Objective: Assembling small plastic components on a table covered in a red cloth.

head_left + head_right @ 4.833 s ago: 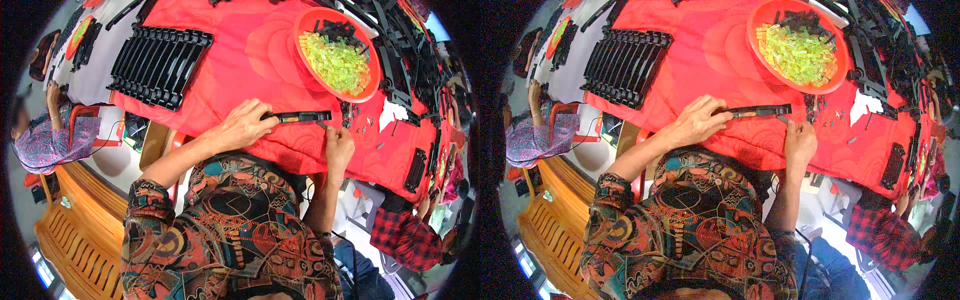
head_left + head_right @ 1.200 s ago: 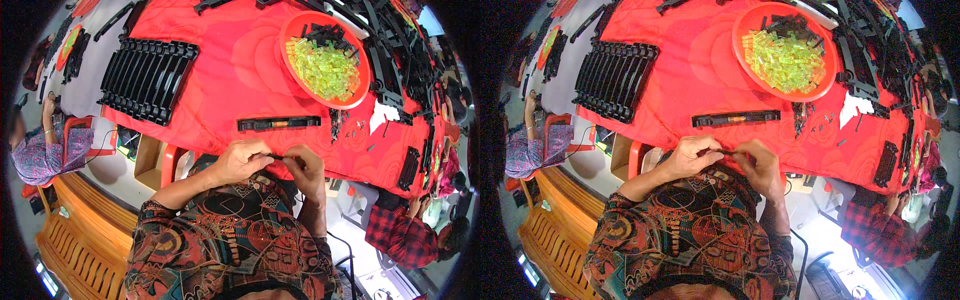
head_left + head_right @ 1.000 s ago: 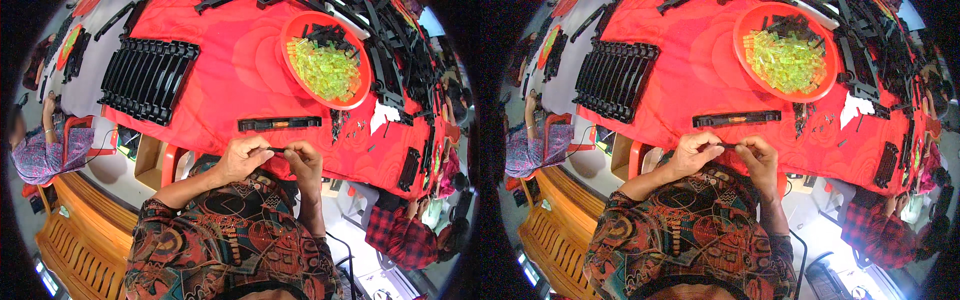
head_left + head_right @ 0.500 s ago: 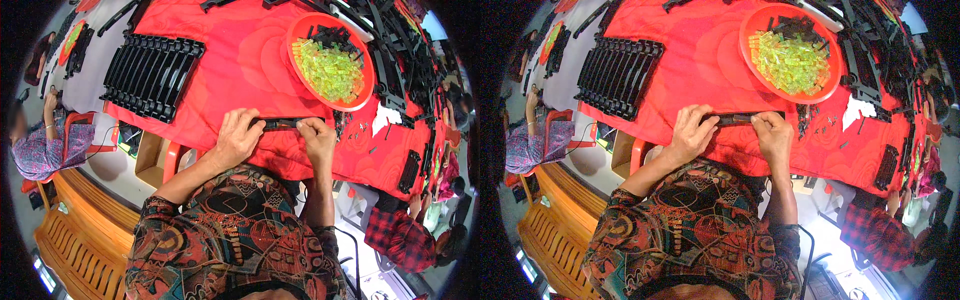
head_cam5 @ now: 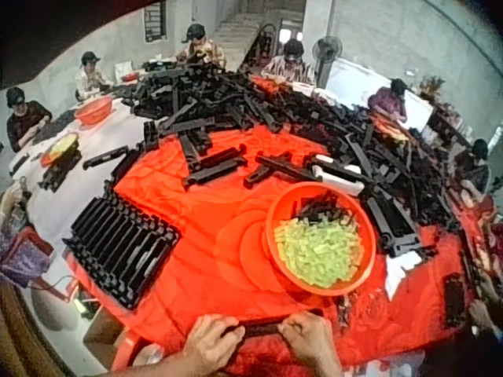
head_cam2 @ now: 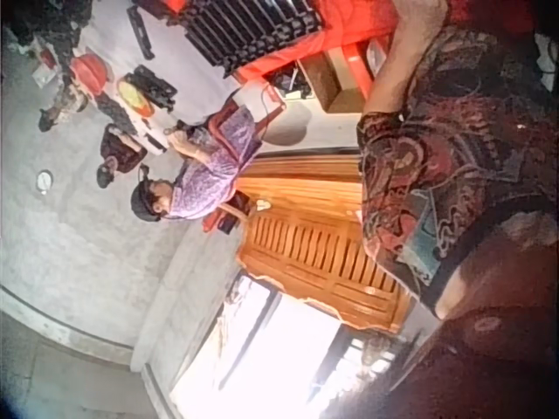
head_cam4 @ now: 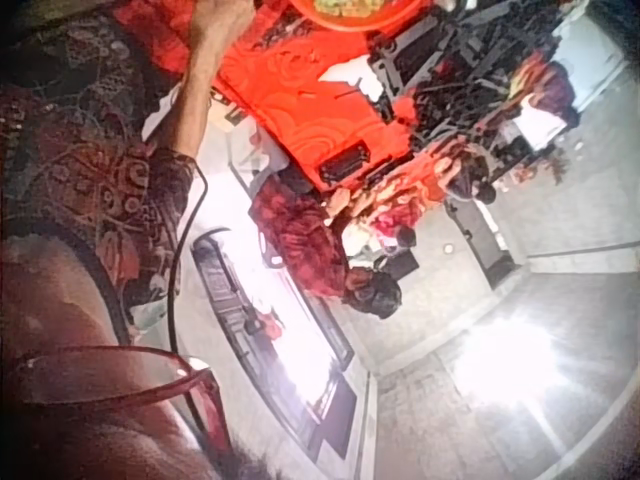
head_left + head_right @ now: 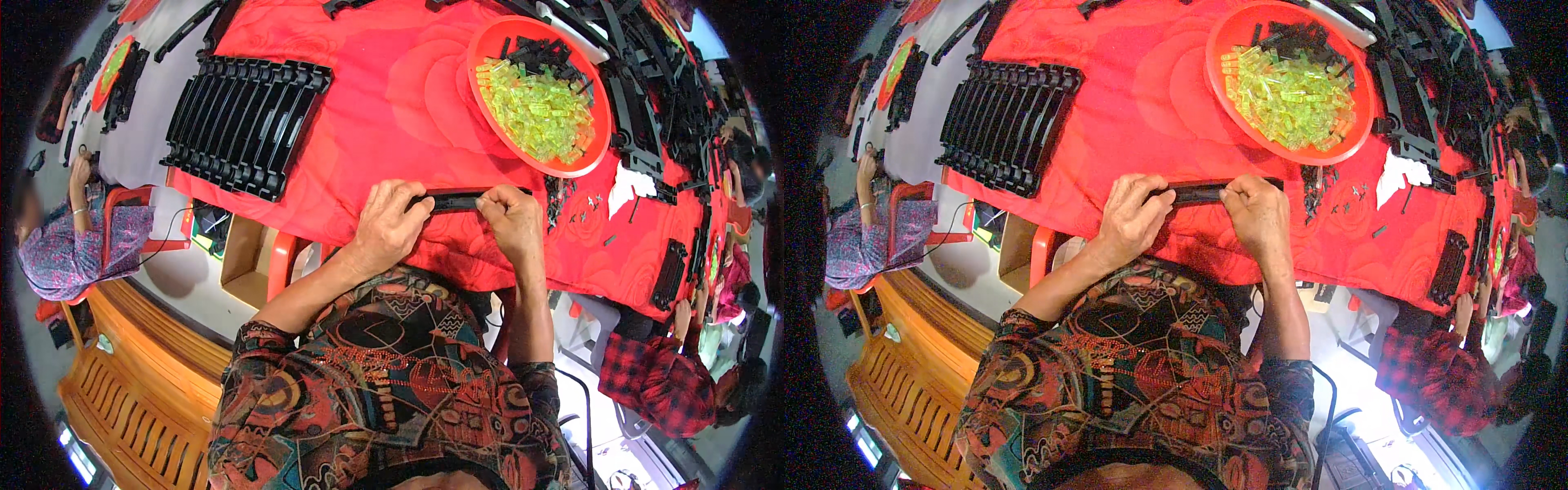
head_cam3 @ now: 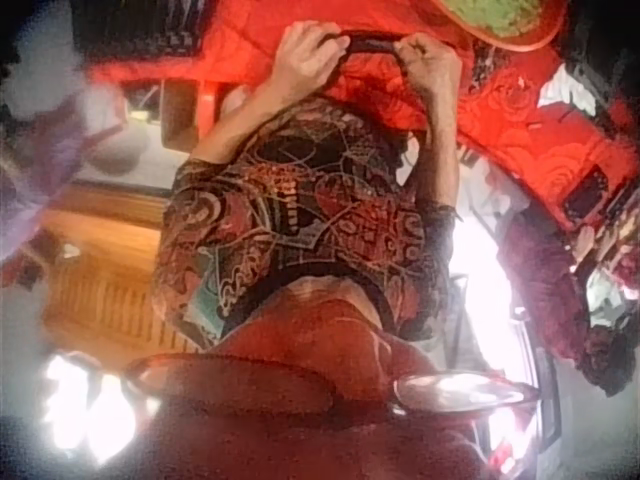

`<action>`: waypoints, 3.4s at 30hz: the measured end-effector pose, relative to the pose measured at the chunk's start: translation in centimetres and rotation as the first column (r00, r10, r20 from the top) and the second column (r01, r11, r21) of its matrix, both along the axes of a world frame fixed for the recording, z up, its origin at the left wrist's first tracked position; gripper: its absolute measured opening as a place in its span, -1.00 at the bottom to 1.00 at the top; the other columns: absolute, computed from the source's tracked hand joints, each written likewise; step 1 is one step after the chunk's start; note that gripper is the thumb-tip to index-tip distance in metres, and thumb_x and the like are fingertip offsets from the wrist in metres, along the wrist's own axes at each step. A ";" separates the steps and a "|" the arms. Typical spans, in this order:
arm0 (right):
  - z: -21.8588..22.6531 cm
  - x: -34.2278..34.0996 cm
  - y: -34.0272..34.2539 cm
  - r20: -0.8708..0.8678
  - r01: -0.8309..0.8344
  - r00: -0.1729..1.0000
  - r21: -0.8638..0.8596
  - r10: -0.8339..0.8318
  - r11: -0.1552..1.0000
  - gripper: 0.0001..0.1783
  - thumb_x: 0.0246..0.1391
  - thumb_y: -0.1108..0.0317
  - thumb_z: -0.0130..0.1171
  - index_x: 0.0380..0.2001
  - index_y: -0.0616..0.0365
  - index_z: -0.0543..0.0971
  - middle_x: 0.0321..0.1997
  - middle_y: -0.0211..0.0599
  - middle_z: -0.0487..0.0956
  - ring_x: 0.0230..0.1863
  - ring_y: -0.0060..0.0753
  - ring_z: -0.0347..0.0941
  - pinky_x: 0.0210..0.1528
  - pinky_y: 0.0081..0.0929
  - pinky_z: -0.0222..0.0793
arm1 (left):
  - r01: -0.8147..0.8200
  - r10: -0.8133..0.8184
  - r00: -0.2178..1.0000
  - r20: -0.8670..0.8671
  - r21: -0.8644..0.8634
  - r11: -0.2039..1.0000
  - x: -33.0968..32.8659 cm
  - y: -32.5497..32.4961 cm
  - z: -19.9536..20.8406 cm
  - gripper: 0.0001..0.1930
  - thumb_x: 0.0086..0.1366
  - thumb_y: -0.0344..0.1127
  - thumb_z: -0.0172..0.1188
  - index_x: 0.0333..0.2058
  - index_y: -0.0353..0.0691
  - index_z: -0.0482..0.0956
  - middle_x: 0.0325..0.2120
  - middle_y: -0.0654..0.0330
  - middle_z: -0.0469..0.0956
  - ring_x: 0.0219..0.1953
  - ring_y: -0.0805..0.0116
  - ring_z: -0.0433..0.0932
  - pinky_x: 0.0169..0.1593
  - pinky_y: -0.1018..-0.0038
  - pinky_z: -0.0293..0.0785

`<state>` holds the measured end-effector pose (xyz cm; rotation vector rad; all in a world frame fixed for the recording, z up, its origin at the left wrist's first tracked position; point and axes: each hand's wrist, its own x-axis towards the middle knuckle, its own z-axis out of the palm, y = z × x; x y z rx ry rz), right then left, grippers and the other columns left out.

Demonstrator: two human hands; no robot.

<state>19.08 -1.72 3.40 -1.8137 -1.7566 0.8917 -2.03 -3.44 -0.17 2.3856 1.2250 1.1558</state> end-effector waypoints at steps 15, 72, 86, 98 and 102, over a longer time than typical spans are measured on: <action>-0.3 -1.0 -1.5 0.281 -0.114 0.957 0.146 0.069 0.983 -0.83 0.01 0.33 0.10 -0.43 0.20 0.40 -0.37 0.02 0.47 -0.39 0.14 0.44 -0.38 0.00 0.34 | 0.070 -0.110 0.989 -0.097 -0.345 0.936 1.1 2.6 1.9 -0.75 0.08 -0.33 0.23 -0.30 -0.31 0.45 -0.39 0.01 0.44 -0.27 -0.02 0.43 -0.18 0.19 0.37; -0.7 -0.8 -1.0 -0.154 0.225 0.968 0.178 -0.198 0.958 -0.88 -0.07 0.41 0.19 -0.51 0.19 0.45 -0.54 -0.20 0.41 -0.53 -0.19 0.35 -0.45 -0.26 0.25 | 0.128 -0.208 0.978 -0.009 -0.764 0.632 2.1 5.7 2.4 -0.81 0.12 -0.39 0.17 -0.33 -0.35 0.43 -0.52 -0.10 0.51 -0.35 -0.09 0.53 -0.30 0.14 0.38; 1.5 -0.7 0.1 -0.117 0.069 0.992 0.125 -0.054 0.990 -0.88 -0.08 0.44 0.18 -0.54 0.24 0.45 -0.58 -0.18 0.38 -0.52 -0.19 0.34 -0.44 -0.30 0.23 | 0.221 -0.214 0.970 0.115 -0.780 0.585 1.2 5.6 2.1 -0.88 0.12 -0.52 0.04 -0.33 -0.35 0.40 -0.60 0.02 0.48 -0.50 0.22 0.52 -0.41 0.32 0.39; 1.8 -0.4 0.8 0.028 -0.111 0.994 0.146 0.108 0.983 -0.87 -0.06 0.39 0.16 -0.53 0.21 0.45 -0.50 -0.14 0.44 -0.40 -0.04 0.43 -0.35 -0.20 0.30 | 0.190 -0.249 0.968 0.038 -0.758 0.624 1.3 5.5 1.8 -0.83 0.14 -0.41 0.09 -0.32 -0.38 0.40 -0.56 -0.12 0.47 -0.43 -0.10 0.51 -0.37 0.15 0.37; 2.2 -0.3 1.0 0.082 -0.166 0.984 0.110 0.157 0.980 -0.87 -0.06 0.38 0.15 -0.51 0.20 0.44 -0.46 -0.13 0.45 -0.36 0.00 0.43 -0.34 -0.18 0.31 | 0.193 -0.253 0.967 0.035 -0.749 0.633 1.3 5.6 1.7 -0.82 0.15 -0.36 0.10 -0.36 -0.37 0.39 -0.58 -0.14 0.46 -0.42 -0.16 0.49 -0.35 0.11 0.34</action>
